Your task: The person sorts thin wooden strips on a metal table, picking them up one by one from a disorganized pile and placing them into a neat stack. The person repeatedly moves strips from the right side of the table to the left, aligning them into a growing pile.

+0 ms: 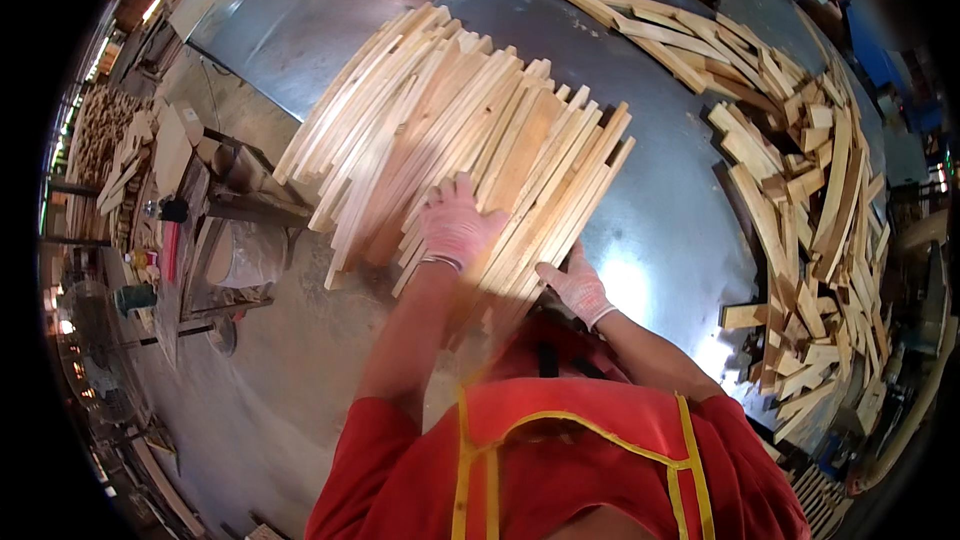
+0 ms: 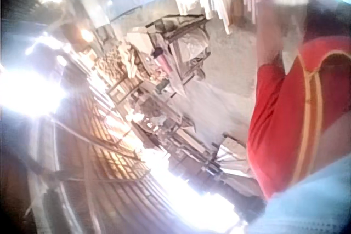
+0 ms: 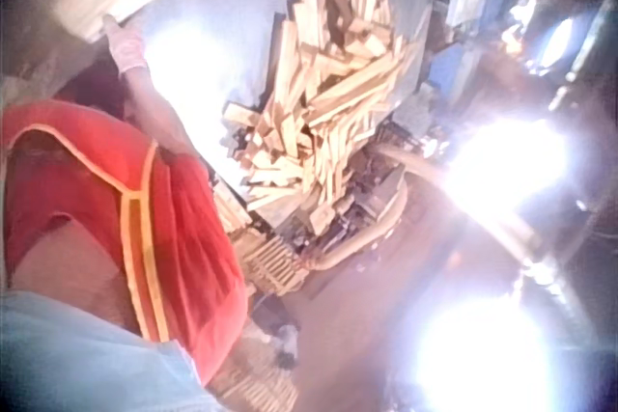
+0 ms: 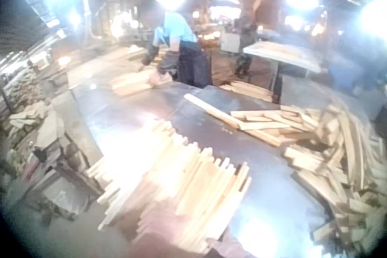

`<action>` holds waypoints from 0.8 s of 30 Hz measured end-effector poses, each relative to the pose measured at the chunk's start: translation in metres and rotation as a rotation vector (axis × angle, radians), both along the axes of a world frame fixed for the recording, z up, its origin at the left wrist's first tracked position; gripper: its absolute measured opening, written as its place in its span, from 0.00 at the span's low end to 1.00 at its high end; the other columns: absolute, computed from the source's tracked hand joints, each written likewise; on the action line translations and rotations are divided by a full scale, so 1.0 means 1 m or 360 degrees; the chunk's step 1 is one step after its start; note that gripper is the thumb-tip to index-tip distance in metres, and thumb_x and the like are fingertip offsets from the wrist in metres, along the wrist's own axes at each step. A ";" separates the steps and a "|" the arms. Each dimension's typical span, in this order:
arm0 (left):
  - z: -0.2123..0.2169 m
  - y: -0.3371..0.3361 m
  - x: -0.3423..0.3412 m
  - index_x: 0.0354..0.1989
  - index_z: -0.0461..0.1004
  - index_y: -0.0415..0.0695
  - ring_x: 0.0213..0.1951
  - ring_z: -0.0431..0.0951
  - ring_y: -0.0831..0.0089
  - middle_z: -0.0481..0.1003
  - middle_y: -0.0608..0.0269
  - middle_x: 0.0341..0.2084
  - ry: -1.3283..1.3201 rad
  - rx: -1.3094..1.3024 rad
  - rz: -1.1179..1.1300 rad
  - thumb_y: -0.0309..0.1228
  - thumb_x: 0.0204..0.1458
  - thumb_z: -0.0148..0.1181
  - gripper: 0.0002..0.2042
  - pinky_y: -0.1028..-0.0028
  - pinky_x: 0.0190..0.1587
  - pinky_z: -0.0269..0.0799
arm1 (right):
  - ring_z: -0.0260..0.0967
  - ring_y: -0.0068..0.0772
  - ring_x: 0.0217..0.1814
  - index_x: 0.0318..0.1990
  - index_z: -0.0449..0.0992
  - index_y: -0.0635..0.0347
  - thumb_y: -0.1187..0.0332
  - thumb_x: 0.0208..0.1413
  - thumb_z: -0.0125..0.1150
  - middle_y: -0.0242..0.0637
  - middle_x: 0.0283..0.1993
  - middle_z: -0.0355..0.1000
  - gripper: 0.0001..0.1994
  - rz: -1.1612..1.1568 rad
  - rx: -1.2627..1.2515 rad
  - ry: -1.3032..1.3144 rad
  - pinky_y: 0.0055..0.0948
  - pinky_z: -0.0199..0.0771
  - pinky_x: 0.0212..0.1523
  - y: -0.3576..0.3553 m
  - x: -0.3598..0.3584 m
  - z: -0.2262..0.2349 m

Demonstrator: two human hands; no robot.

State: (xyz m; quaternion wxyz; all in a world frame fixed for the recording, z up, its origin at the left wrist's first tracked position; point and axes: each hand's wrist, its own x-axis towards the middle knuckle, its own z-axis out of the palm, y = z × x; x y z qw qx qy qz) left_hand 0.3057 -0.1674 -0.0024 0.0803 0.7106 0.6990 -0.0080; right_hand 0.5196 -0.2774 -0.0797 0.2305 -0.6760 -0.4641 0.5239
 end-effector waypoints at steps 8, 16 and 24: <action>0.002 -0.015 0.002 0.67 0.65 0.43 0.57 0.78 0.51 0.77 0.44 0.51 -0.0447 -0.0006 0.0137 0.47 0.48 0.75 0.40 0.59 0.58 0.76 | 0.76 0.50 0.64 0.79 0.44 0.67 0.56 0.59 0.72 0.56 0.63 0.76 0.50 -0.0016 -0.0049 0.0090 0.39 0.73 0.65 0.000 -0.012 0.024; 0.031 0.065 -0.113 0.59 0.75 0.48 0.56 0.79 0.48 0.75 0.51 0.60 0.0470 0.0571 -0.0278 0.57 0.46 0.71 0.35 0.53 0.57 0.78 | 0.81 0.47 0.53 0.78 0.45 0.67 0.53 0.59 0.70 0.58 0.55 0.79 0.50 0.0015 -0.0355 0.0061 0.41 0.79 0.53 0.007 -0.008 0.044; -0.050 0.068 -0.168 0.77 0.64 0.52 0.51 0.81 0.55 0.76 0.52 0.56 -0.0163 0.0533 -0.0240 0.47 0.43 0.79 0.49 0.60 0.52 0.82 | 0.76 0.59 0.64 0.79 0.40 0.76 0.43 0.61 0.63 0.64 0.59 0.77 0.55 0.0136 -0.0354 -0.0041 0.45 0.73 0.65 0.012 -0.006 0.074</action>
